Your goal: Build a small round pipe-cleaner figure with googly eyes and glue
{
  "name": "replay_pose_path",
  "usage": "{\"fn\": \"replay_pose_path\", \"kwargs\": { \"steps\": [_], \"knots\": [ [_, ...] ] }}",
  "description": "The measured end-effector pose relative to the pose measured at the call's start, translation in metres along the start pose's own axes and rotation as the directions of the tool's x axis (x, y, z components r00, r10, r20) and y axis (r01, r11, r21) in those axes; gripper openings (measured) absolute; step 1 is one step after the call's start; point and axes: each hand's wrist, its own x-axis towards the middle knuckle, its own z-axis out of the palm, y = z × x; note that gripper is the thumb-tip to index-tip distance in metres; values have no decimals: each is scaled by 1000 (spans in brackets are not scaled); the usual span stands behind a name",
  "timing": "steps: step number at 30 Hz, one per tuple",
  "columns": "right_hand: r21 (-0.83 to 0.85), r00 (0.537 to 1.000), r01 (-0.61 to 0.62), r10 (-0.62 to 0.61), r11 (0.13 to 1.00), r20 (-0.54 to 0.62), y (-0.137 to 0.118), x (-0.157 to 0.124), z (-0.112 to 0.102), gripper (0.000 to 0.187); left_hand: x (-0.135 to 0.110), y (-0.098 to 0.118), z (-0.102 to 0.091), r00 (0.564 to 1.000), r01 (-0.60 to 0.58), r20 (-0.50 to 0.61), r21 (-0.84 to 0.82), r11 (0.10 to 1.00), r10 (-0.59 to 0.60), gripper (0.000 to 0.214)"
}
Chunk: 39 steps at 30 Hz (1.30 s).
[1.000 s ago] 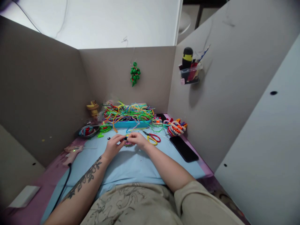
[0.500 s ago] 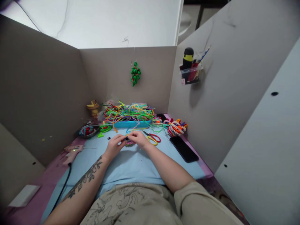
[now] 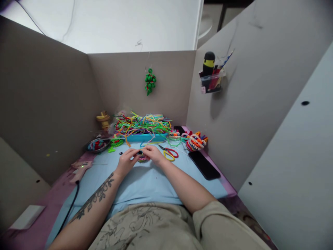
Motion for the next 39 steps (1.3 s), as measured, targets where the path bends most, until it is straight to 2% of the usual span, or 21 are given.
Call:
{"fn": "replay_pose_path", "kwargs": {
  "steps": [3,6,14,18,21,24,27,29,33,39],
  "knots": [
    [20,1000,-14,15,1000,-20,1,0,1,31,0,1,-2,998,24,-53,13,1000,-23,18],
    [-28,1000,18,-19,999,-22,-3,-2,4,32,0,1,-2,997,42,-66,29,999,-40,17],
    [-102,996,-6,-4,995,-92,-11,-6,10,29,-2,-1,0,997,74,-30,70,995,-72,17],
    [-159,993,-3,-16,987,-117,-6,-4,10,25,-2,0,0,993,119,-18,20,993,-118,18],
    [-204,993,6,-31,979,-117,-4,-2,7,24,0,3,0,979,205,25,-57,977,-204,21],
    [-253,992,27,-56,967,-110,-3,0,2,23,1,3,2,926,377,92,-191,906,-366,24],
    [-279,992,34,-66,960,-106,-2,0,0,23,2,2,7,822,565,159,-352,746,-547,26],
    [-277,992,31,-64,960,-110,-2,0,0,24,3,3,9,756,641,207,-431,635,-621,29],
    [-225,994,23,-47,974,-102,-1,0,2,26,6,7,10,676,701,241,-501,508,-696,31],
    [-98,997,5,-13,995,-82,4,2,3,28,7,6,10,616,720,222,-548,426,-756,34]
  ]
}}
